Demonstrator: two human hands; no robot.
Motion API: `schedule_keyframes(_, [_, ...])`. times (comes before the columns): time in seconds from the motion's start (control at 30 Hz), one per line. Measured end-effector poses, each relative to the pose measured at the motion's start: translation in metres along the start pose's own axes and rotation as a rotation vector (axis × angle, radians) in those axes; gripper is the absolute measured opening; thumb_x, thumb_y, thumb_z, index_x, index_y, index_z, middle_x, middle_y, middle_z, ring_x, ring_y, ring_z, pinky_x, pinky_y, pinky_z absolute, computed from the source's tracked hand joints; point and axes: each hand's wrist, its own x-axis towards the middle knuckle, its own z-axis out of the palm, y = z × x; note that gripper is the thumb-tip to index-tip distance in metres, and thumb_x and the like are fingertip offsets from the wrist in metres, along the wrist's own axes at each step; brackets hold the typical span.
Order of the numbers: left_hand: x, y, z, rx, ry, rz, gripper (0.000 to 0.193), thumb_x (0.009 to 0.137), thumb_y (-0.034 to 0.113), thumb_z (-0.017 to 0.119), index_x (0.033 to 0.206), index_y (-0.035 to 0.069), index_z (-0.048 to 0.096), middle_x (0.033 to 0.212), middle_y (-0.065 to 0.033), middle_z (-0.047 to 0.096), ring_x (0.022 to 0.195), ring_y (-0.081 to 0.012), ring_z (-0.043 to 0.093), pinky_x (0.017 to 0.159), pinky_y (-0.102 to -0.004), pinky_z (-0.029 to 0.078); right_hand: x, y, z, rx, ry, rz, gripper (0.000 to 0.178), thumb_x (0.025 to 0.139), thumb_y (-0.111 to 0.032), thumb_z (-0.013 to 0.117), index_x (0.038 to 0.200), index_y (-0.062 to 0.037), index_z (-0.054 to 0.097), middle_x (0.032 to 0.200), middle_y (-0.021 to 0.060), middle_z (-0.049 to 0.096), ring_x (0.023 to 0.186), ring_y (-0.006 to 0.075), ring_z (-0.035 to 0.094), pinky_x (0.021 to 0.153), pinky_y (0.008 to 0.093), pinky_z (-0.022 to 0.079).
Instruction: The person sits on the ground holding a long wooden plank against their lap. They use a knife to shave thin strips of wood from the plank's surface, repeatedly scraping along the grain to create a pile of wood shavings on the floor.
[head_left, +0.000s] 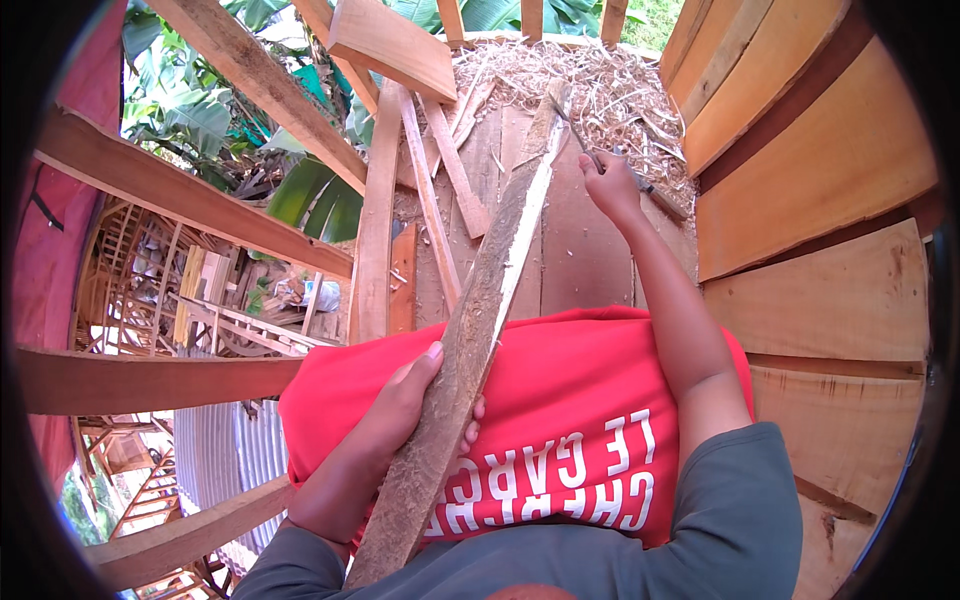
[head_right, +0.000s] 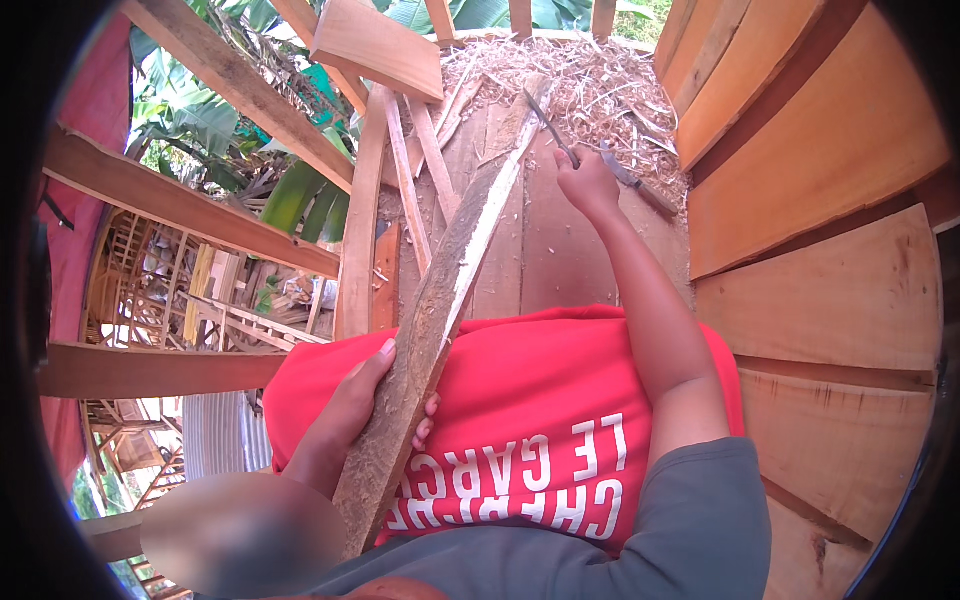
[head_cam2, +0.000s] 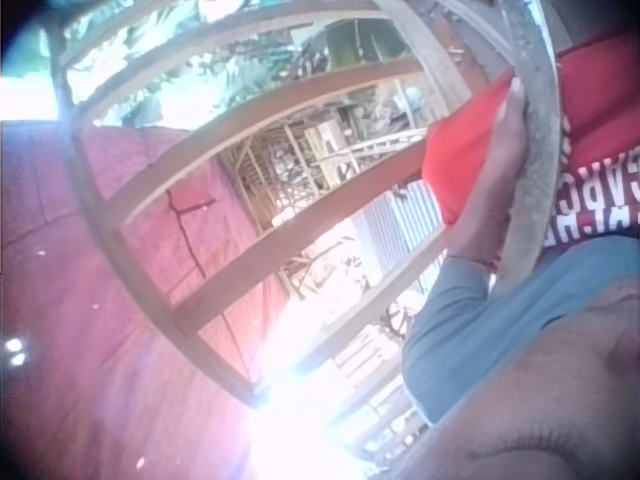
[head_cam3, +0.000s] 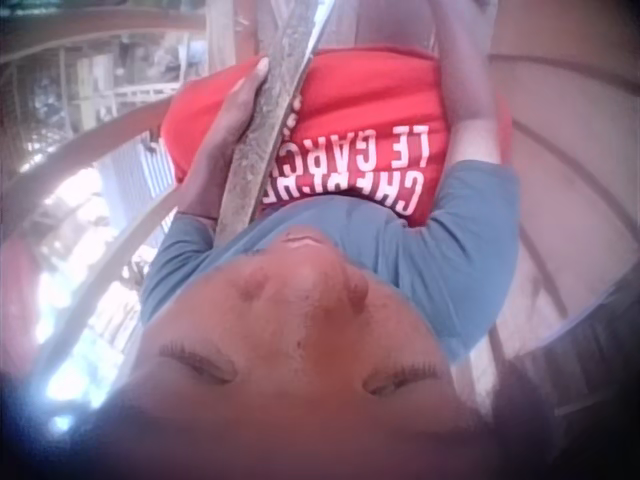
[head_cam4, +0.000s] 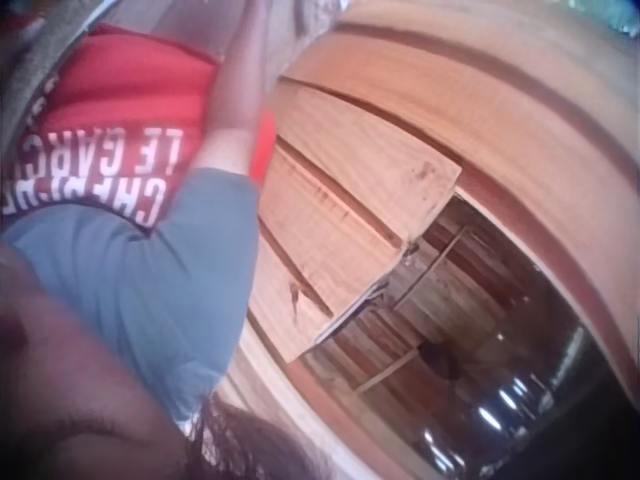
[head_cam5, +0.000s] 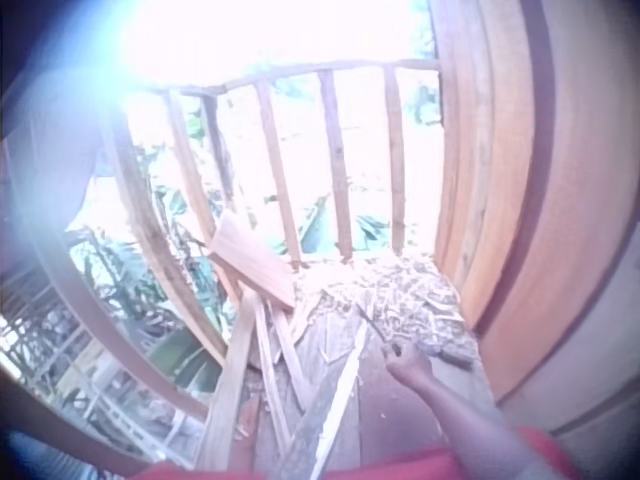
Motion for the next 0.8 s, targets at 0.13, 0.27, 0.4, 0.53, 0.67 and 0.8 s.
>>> schedule_keyframes(0.13, [0.005, -0.001, -0.010, -0.027, 0.012, -0.004, 0.053, 0.108, 0.046, 0.027, 0.125, 0.002, 0.052, 0.080, -0.0157, 0.062, 0.062, -0.0250, 0.063, 0.055, -0.0362, 0.054, 0.007, -0.020, -0.008, 0.235, 0.082, -0.083, 0.034, 0.099, -0.035, 0.058, 0.105, -0.0033, 0.067, 0.084, 0.0126, 0.070, 0.081, 0.0261, 0.067, 0.075, 0.0390, 0.051])
schedule_keyframes(0.27, [0.005, 0.000, -0.009, -0.023, 0.025, -0.010, 0.053, 0.108, 0.046, 0.027, 0.125, 0.002, 0.052, 0.080, -0.0158, 0.062, 0.062, -0.0252, 0.063, 0.054, -0.0363, 0.054, 0.003, -0.016, 0.000, 0.340, -0.106, -0.115, 0.025, 0.104, -0.026, 0.050, 0.103, -0.0043, 0.063, 0.071, 0.0023, 0.056, 0.058, 0.0116, 0.050, 0.055, 0.0287, 0.038])
schedule_keyframes(0.4, [0.005, -0.002, -0.011, -0.032, 0.027, 0.002, 0.053, 0.108, 0.046, 0.027, 0.125, 0.002, 0.052, 0.080, -0.0157, 0.062, 0.062, -0.0254, 0.063, 0.054, -0.0362, 0.054, -0.023, -0.046, -0.003, 0.657, -0.375, 0.134, 0.027, 0.107, -0.023, 0.040, 0.100, -0.0064, 0.060, 0.065, -0.0016, 0.047, 0.046, 0.0072, 0.039, 0.043, 0.0256, 0.032])
schedule_keyframes(0.53, [0.006, -0.001, -0.011, -0.030, 0.026, 0.010, 0.053, 0.108, 0.046, 0.027, 0.125, 0.002, 0.052, 0.080, -0.0158, 0.062, 0.062, -0.0254, 0.063, 0.054, -0.0362, 0.055, -0.024, -0.041, 0.001, 0.749, -0.598, 0.005, 0.032, 0.105, -0.033, 0.045, 0.094, -0.0061, 0.058, 0.063, -0.0022, 0.047, 0.052, 0.0069, 0.042, 0.046, 0.0264, 0.034])
schedule_keyframes(0.67, [0.008, -0.002, -0.012, -0.025, 0.016, 0.011, 0.053, 0.108, 0.046, 0.028, 0.127, 0.002, 0.051, 0.080, -0.0159, 0.063, 0.062, -0.0254, 0.064, 0.055, -0.0364, 0.055, -0.029, -0.039, 0.018, 0.405, -0.377, -0.217, 0.043, 0.102, -0.047, 0.051, 0.084, -0.0077, 0.058, 0.062, -0.0016, 0.049, 0.053, 0.0069, 0.045, 0.047, 0.0256, 0.035])
schedule_keyframes(0.8, [0.007, -0.003, -0.013, -0.009, 0.005, 0.017, 0.053, 0.108, 0.046, 0.028, 0.128, 0.002, 0.051, 0.081, -0.0158, 0.063, 0.063, -0.0253, 0.064, 0.055, -0.0364, 0.055, -0.036, -0.046, 0.022, 0.491, -0.424, 0.024, 0.051, 0.100, -0.056, 0.051, 0.075, -0.0110, 0.051, 0.056, -0.0016, 0.044, 0.046, 0.0081, 0.040, 0.041, 0.0271, 0.031])
